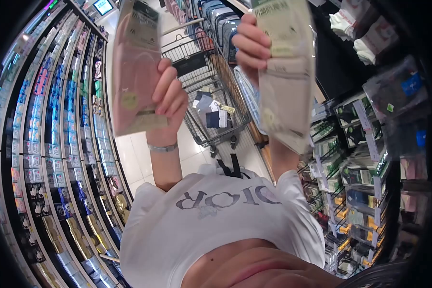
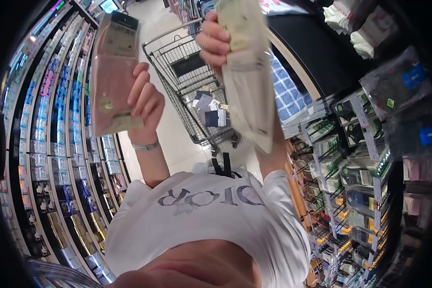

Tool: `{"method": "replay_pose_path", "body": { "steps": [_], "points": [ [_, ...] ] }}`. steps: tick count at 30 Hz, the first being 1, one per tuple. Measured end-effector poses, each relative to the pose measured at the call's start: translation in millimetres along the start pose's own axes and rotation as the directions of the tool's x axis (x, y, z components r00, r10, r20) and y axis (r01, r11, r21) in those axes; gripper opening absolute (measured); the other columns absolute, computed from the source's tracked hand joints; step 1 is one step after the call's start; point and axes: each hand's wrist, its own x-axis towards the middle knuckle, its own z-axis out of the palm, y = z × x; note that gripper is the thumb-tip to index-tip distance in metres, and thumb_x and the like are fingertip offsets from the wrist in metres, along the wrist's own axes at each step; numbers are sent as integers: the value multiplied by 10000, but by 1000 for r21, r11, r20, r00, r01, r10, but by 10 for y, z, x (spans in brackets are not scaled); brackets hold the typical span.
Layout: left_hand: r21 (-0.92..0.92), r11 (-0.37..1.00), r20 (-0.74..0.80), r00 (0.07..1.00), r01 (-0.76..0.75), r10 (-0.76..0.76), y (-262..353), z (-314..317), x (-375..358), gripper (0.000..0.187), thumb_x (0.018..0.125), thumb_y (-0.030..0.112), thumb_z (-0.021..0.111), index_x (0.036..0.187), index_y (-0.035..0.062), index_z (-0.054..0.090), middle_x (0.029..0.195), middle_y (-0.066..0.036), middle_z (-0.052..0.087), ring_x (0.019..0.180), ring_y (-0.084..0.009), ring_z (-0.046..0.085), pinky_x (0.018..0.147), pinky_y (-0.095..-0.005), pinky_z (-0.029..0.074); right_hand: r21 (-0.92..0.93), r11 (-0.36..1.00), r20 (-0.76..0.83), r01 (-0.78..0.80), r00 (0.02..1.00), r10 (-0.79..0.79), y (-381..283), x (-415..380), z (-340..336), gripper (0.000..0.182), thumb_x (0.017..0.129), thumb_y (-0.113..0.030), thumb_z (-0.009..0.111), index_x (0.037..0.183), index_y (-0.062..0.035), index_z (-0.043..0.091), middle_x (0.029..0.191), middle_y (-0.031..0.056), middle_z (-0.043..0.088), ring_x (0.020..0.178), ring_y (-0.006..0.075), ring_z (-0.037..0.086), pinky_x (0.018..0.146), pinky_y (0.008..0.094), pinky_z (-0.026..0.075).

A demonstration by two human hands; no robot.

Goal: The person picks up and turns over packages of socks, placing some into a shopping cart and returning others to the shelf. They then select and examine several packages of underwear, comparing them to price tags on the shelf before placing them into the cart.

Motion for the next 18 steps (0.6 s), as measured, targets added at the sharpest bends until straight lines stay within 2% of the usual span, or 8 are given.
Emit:
{"method": "replay_pose_path", "body": {
  "steps": [1,2,4,5,6,7,10,18],
  "points": [
    [-173,985,51,999,17,-8,-79,-11,19,163,1082,165,392,1060,20,464,734,-84,598,537,-133,585,405,-248,373,208,978,0,-18,1000,19,205,-36,188,189,1055,-179,485,1086,7,488,761,23,520,643,149,554,517,244,488],
    [-341,939,99,995,43,-10,-189,-54,31,139,1077,150,380,1026,37,442,677,-90,578,479,-142,555,381,-262,360,370,929,24,18,999,-29,383,-24,231,178,1053,-180,483,1071,-3,478,742,26,512,624,153,548,500,249,486],
    [-652,755,128,991,64,26,-383,-26,46,121,1052,98,333,938,88,372,523,-96,492,336,-174,448,319,-293,300,661,746,40,75,990,-136,727,-26,267,161,1050,-181,480,1039,-22,457,704,31,495,585,160,536,467,260,482],
    [-700,707,205,977,101,63,-443,-108,37,172,1059,131,342,907,78,402,586,-104,516,415,-186,483,389,-310,355,682,713,-80,163,986,-149,837,-24,387,151,1043,-183,488,1032,-38,447,653,33,473,535,166,521,457,273,493],
    [-742,655,276,955,141,106,-507,-253,-7,228,1067,164,350,876,68,431,648,-113,541,494,-198,519,458,-326,409,676,711,-112,192,981,-157,891,-48,449,159,1044,-190,489,1034,-36,450,661,33,474,542,166,521,462,274,492],
    [-774,613,295,948,162,121,-559,-331,-27,227,1067,163,352,875,73,432,642,-106,541,490,-190,518,462,-322,413,676,708,-119,202,979,-166,945,-65,468,168,1045,-198,490,1037,-35,453,669,33,475,550,166,521,466,275,491],
    [-798,585,259,959,146,114,-662,-338,-35,226,1070,161,358,872,85,435,622,-86,541,478,-168,514,475,-307,427,680,709,-81,187,980,-181,1039,-117,498,194,1049,-222,492,1043,-31,461,692,32,478,573,166,520,480,279,487],
    [-783,616,218,965,84,145,-708,-285,-145,228,1076,156,374,862,119,441,568,-31,540,444,-107,504,507,-269,462,645,755,30,120,983,-181,1366,-583,445,267,1058,-285,499,1062,-19,483,754,32,487,634,165,517,517,290,477]
  ]
}}
